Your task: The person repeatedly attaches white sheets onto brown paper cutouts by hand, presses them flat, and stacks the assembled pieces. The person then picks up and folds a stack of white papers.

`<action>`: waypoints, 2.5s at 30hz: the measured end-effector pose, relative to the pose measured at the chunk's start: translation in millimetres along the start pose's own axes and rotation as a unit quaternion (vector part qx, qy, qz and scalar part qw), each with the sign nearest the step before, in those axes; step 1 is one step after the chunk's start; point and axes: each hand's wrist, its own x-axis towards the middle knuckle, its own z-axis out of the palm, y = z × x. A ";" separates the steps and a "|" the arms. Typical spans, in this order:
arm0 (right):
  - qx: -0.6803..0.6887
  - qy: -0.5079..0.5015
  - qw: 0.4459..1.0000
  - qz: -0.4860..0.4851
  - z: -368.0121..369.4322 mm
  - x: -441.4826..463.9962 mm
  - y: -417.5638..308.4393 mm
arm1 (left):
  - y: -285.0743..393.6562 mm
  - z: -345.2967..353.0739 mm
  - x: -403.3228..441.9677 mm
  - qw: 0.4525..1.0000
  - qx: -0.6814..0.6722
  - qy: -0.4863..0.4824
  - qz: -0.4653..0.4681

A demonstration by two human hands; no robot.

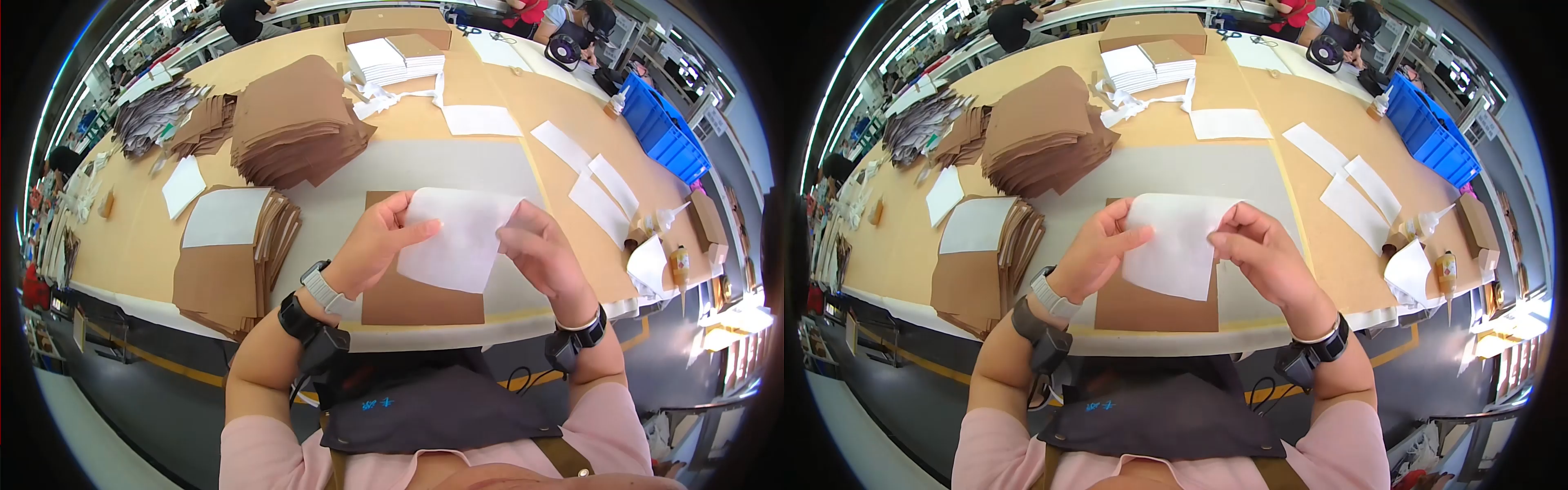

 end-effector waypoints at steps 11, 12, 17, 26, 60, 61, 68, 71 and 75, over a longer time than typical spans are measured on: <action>-0.225 -0.088 0.970 0.002 -28.4 -5.2 -13.7 | 33.9 23.1 -30.4 0.865 0.438 -0.149 0.193; -0.163 -0.168 0.971 0.037 -30.8 -5.2 -12.9 | 33.1 27.2 -30.0 0.843 0.450 -0.193 0.221; 0.036 -0.200 0.973 0.106 -48.1 -4.7 0.6 | 36.7 24.8 -34.0 0.865 0.463 -0.136 0.139; -0.328 -0.172 0.928 0.045 -13.1 -10.7 -6.0 | 35.1 9.8 -32.4 0.833 0.520 -0.156 0.106; -0.132 0.125 0.955 0.236 -35.4 70.3 51.6 | -25.6 -104.9 13.2 0.888 0.362 0.283 -0.022; -0.132 0.125 0.954 0.240 -36.2 70.5 52.2 | -26.1 -103.9 13.0 0.886 0.368 0.283 -0.013; -0.134 0.123 0.957 0.224 -33.3 69.9 56.9 | -25.8 -92.3 15.5 0.847 0.440 0.297 0.016; -0.137 0.131 0.954 0.231 -30.7 70.4 55.7 | -25.2 -91.6 15.9 0.844 0.446 0.297 0.014; -0.138 0.135 0.955 0.227 -29.5 70.4 54.8 | -24.5 -88.7 16.2 0.843 0.447 0.300 0.005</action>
